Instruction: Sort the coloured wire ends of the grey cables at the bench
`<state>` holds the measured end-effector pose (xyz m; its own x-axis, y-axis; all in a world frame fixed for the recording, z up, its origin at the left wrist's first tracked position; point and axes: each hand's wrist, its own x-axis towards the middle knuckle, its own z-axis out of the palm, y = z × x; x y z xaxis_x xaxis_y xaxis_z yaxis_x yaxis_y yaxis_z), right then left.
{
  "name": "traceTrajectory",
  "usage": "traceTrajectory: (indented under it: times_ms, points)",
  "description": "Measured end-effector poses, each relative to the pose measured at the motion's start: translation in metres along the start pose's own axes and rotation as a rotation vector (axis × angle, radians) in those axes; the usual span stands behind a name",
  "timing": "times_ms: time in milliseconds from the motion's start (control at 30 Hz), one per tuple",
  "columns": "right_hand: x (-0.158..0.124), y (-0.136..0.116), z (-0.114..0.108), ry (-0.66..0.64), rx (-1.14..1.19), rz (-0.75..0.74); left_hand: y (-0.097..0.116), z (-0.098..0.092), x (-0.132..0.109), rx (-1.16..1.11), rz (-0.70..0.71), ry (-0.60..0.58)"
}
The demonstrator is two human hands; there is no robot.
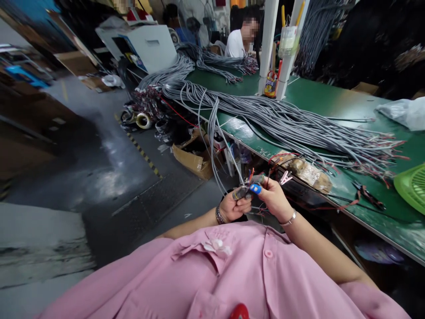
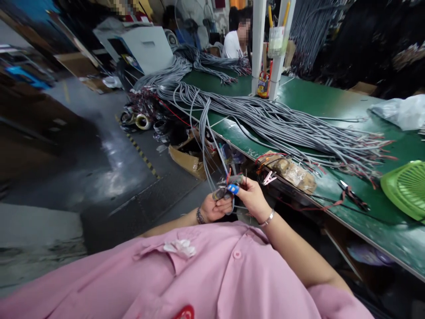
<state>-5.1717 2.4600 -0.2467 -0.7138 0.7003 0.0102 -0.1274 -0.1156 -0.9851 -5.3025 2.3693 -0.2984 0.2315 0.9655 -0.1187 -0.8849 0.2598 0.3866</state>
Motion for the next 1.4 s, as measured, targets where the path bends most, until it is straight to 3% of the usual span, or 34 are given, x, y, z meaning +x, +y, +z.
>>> traceTrajectory:
  times_ms: [133,300,400,500,633,700,867,1100,1167,1267,1333,1400]
  points:
    - [-0.006,0.004,0.006,0.154,0.051,0.109,-0.003,0.001,0.000,0.019,0.025,0.031]
    - [-0.023,0.011,-0.002,0.145,0.253,0.324,-0.001,0.001,0.006,0.041,0.149,0.066]
    - [-0.038,0.014,-0.016,0.181,0.230,0.415,0.005,-0.001,0.007,0.045,0.200,0.062]
    - [-0.058,0.009,-0.028,0.240,-0.097,0.261,0.013,-0.002,0.006,0.039,0.211,0.069]
    - [-0.070,-0.014,-0.023,0.052,-0.543,-0.194,0.011,-0.002,0.006,0.061,0.181,0.091]
    - [-0.066,-0.023,-0.015,0.038,-0.642,-0.310,0.005,0.000,0.008,0.077,0.151,0.083]
    - [-0.039,-0.016,0.000,0.123,-0.726,-0.251,-0.008,0.003,0.012,0.118,0.120,0.093]
    - [-0.039,-0.006,-0.021,-0.072,-0.707,-0.371,-0.006,-0.011,0.010,0.391,0.025,0.030]
    - [-0.046,-0.005,-0.033,-0.183,-0.651,-0.337,-0.002,-0.014,0.013,0.481,-0.048,-0.017]
    - [-0.060,0.004,-0.053,-0.268,-0.425,-0.113,0.009,-0.007,0.022,0.619,-0.136,-0.127]
    - [-0.068,0.014,-0.065,-0.157,-0.242,0.068,0.019,0.003,0.029,0.762,-0.176,-0.222]
    - [-0.074,0.025,-0.078,0.075,-0.088,0.179,0.028,0.014,0.035,0.895,-0.194,-0.315]
